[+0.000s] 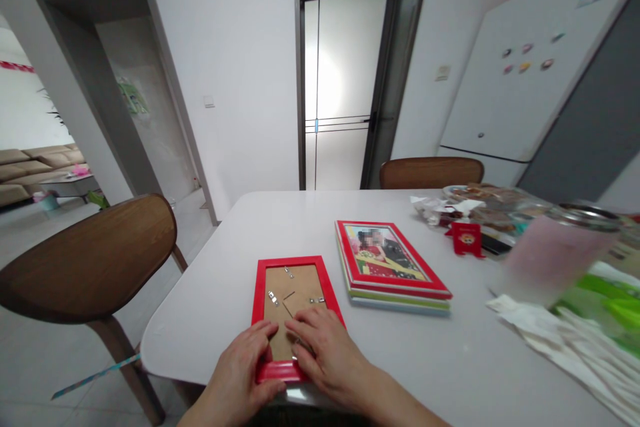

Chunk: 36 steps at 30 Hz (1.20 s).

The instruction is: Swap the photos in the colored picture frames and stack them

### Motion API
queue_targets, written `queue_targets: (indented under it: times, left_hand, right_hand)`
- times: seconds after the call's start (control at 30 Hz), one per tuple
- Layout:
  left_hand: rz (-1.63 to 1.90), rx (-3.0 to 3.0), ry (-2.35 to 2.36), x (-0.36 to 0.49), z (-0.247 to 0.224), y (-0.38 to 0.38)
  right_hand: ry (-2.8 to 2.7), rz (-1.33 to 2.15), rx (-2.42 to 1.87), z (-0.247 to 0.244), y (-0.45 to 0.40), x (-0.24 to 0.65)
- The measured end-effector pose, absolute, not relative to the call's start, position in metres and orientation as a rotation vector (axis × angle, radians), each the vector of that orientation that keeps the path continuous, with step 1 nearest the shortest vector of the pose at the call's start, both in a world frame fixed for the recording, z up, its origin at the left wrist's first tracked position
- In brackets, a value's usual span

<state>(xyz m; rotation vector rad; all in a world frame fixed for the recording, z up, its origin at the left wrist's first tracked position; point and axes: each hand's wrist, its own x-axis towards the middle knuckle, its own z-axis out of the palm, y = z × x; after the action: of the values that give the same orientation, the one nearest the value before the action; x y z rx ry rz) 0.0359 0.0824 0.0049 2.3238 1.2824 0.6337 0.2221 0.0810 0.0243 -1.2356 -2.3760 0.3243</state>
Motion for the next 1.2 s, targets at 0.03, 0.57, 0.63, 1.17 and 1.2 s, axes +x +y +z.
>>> queue_targets:
  times: [0.03,0.57,0.63,1.17,1.2]
  left_hand:
    - [0.632,2.322,1.277,0.035,0.004,0.083]
    - [0.602,2.279,1.271,0.032,0.002,0.083]
    - [0.584,2.268,1.273,0.032,0.004,0.082]
    - [0.383,2.472,1.251,0.041,-0.007,0.085]
    - [0.395,2.505,1.215,0.043,-0.012,0.086]
  right_hand:
    - [-2.351,0.321,-1.258,0.024,0.087,0.218]
    - [-2.474,0.167,-1.389,0.011,0.136,0.182]
    - [-2.357,0.220,-1.472,0.010,0.145,0.185]
    - [-1.758,0.318,-1.752,0.006,0.197,0.194]
    - [-1.750,0.347,-1.699,0.010,0.193,0.199]
